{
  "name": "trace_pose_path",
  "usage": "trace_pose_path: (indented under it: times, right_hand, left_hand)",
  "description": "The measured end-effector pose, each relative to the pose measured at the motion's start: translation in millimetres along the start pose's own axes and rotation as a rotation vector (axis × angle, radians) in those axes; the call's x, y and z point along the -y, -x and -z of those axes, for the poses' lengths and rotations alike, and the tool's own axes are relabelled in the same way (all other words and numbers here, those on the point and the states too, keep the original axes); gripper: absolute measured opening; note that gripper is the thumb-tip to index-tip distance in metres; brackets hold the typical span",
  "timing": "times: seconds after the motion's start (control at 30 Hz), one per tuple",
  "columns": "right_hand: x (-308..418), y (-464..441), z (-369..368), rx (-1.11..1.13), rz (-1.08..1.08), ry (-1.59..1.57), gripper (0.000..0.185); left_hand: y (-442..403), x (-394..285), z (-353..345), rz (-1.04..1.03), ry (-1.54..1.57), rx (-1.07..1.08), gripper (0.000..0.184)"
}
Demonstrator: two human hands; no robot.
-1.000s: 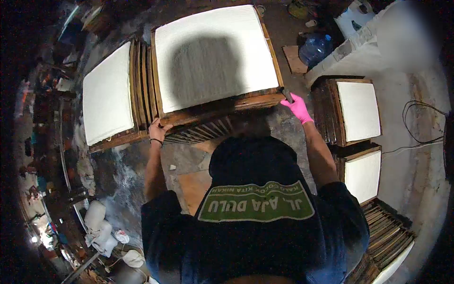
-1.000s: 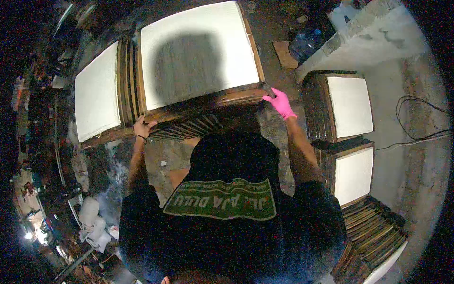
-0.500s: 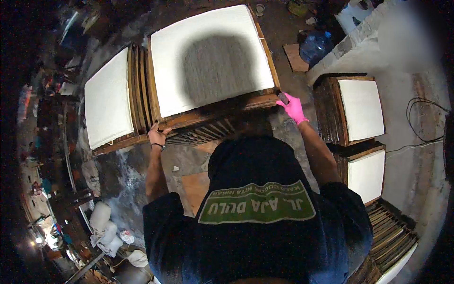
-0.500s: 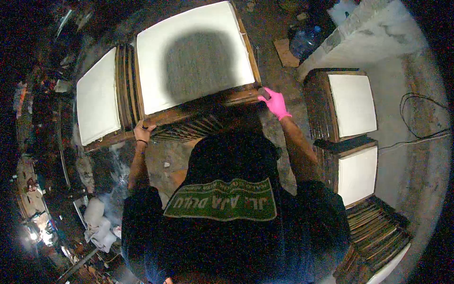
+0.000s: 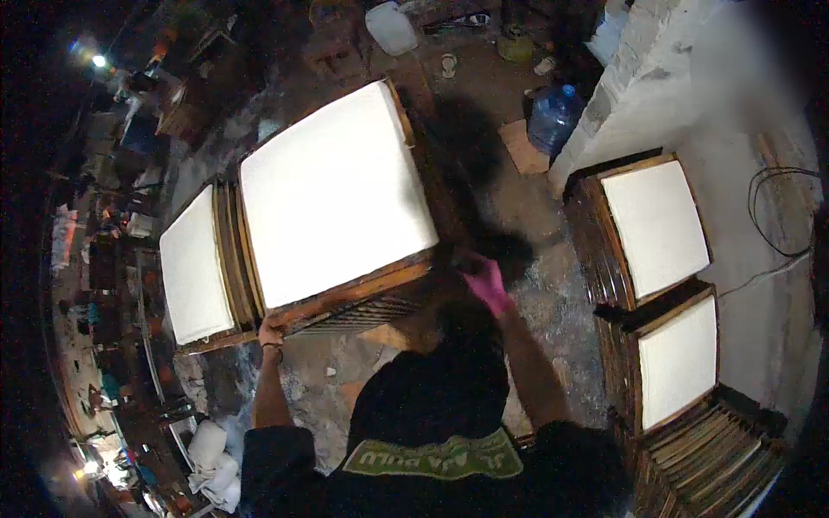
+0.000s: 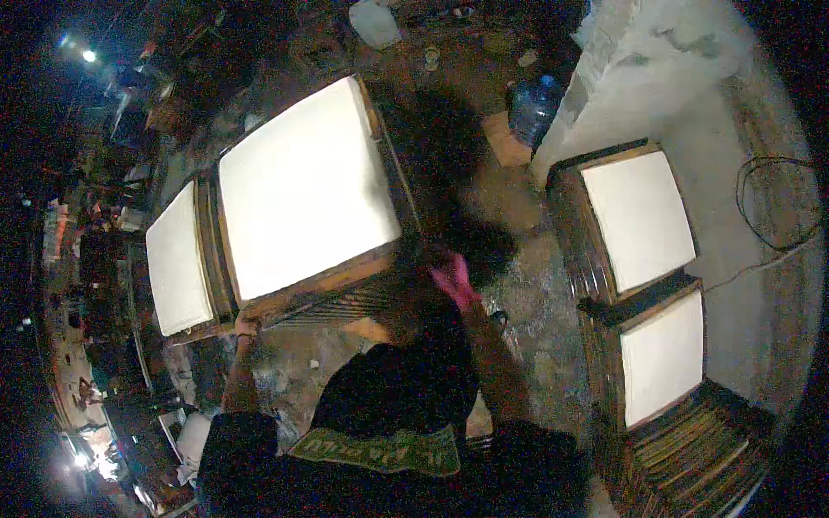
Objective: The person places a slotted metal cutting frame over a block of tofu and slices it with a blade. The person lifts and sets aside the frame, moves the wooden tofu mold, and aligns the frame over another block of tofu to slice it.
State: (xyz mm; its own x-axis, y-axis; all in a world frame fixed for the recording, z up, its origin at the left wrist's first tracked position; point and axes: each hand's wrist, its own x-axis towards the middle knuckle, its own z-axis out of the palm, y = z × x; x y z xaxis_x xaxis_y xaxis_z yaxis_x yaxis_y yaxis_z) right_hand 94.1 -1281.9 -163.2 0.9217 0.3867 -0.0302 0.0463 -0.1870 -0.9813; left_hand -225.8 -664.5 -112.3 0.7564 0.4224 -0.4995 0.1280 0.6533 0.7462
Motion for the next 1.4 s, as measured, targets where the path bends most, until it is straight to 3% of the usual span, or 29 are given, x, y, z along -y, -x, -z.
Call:
trace_pose_path:
  times: [0.03, 0.1, 0.23, 0.3, 0.33, 0.43, 0.47, 0.5, 0.53, 0.6, 0.63, 0.67, 0.73, 0.77, 0.8, 0.83, 0.87, 1.03, 1.07, 1.1, 1.13, 1.17, 1.23, 1.27, 1.33, 1.37, 1.4]
  right_hand:
    - [18.9, -0.5, -3.5, -0.005, -0.111, -0.42, 0.039]
    - [-14.7, -5.0, -19.5, -0.013, -0.055, -0.256, 0.029]
    - [4.3, -4.6, -7.9, 0.068, -0.232, -0.291, 0.025]
    - [20.0, -6.0, 3.0, 0.151, -0.01, -0.073, 0.048]
    - [25.6, -4.8, 6.2, 0.167, -0.016, -0.074, 0.048]
    - [30.2, -0.2, 3.7, 0.202, -0.129, -0.495, 0.049]
    - [22.4, 9.6, 3.0, 0.17, -0.077, -0.637, 0.044]
    - [19.4, 19.4, 8.3, 0.149, -0.026, -0.773, 0.04]
    - [28.1, 28.0, 18.2, 0.091, -0.199, -0.885, 0.034]
    - [1.1, 67.3, 58.7, 0.233, -0.277, -0.326, 0.027]
    - [-50.1, 91.6, 89.1, 0.309, -0.238, -0.041, 0.028]
    - [-99.9, 114.5, 118.5, 0.38, -0.184, 0.242, 0.03]
    - [-81.4, 145.8, 184.5, 0.661, -0.208, 0.784, 0.037]
    - [-97.8, 175.6, 211.4, 0.775, 0.081, 0.963, 0.042]
    - [-84.2, 194.4, 239.9, 0.865, -0.383, 0.923, 0.05]
    - [-74.0, 207.9, 258.7, 0.803, -0.635, 0.833, 0.049]
    - [-62.2, 213.7, 266.1, 0.704, -0.764, 0.706, 0.049]
    - [-16.9, 204.5, 243.5, 0.549, -0.873, 0.562, 0.047]
    - [-8.9, 202.7, 231.5, 0.532, -0.885, 0.557, 0.047]
    - [-4.2, 199.5, 218.9, 0.521, -0.893, 0.556, 0.047]
    - [1.5, 200.6, 211.0, 0.516, -0.903, 0.562, 0.046]
    - [3.9, 199.8, 200.4, 0.514, -0.907, 0.567, 0.046]
    - [15.9, 196.4, 180.4, 0.511, -0.914, 0.578, 0.045]
    - [18.4, 193.1, 169.6, 0.512, -0.914, 0.585, 0.045]
    - [27.2, 187.1, 152.3, 0.507, -0.911, 0.593, 0.044]
    - [29.0, 186.0, 143.3, 0.507, -0.912, 0.593, 0.044]
    - [28.7, 185.8, 139.0, 0.502, -0.91, 0.591, 0.044]
  left_hand:
    - [3.4, 10.2, -2.8, -0.035, -0.036, -0.096, 0.033]
    - [14.5, 18.3, -26.6, -0.125, -0.148, -0.38, 0.035]
    - [12.6, 11.0, -38.0, -0.156, -0.272, -0.464, 0.034]
    - [12.8, 9.1, -41.6, -0.199, -0.337, -0.508, 0.033]
    - [15.9, 11.3, -40.0, -0.224, -0.36, -0.528, 0.033]
    - [35.9, 21.7, -28.3, -0.378, -0.435, -0.564, 0.033]
    - [44.8, 25.3, -22.3, -0.456, -0.542, -0.491, 0.033]
    - [46.7, 43.3, -25.7, -0.5, -0.435, -0.777, 0.037]
    - [63.5, 54.0, -29.0, -0.364, -0.736, -0.792, 0.046]
    - [103.4, 82.3, -36.5, -0.109, -1.385, -0.776, 0.07]
    - [107.7, 94.8, -83.3, 0.211, -1.165, -1.137, 0.069]
    - [106.1, 107.6, -79.9, 0.194, -1.161, -1.05, 0.058]
    - [109.2, 144.9, -74.8, 0.086, -0.828, -0.864, 0.038]
    - [105.2, 154.8, -83.9, 0.08, -0.606, -0.822, 0.03]
    - [94.5, 164.2, -108.2, 0.14, -0.201, -0.889, 0.032]
    - [93.5, 170.4, -134.9, 0.271, -0.366, -0.945, 0.036]
    - [87.6, 173.7, -147.2, 0.275, -0.471, -0.921, 0.038]
    - [44.9, 205.3, -124.0, 0.04, -1.402, -0.79, 0.05]
    - [34.9, 208.8, -118.9, 0.064, -1.426, -0.761, 0.052]
    - [9.5, 230.1, -93.7, 0.209, -1.192, -0.715, 0.057]
    - [24.3, 210.1, -130.0, 0.248, -1.211, -0.699, 0.061]
    - [6.0, 242.0, -102.6, 0.251, -1.199, -0.702, 0.061]
    - [-29.5, 295.7, -66.0, -0.013, -1.406, -0.571, 0.058]
    - [-21.1, 281.5, -76.4, -0.014, -1.396, -0.576, 0.058]
    - [-1.6, 253.0, -108.7, 0.086, -1.67, -0.58, 0.068]
    - [2.7, 252.8, -107.7, 0.076, -1.669, -0.591, 0.068]
    - [8.9, 256.8, -107.7, 0.006, -1.894, -0.618, 0.061]
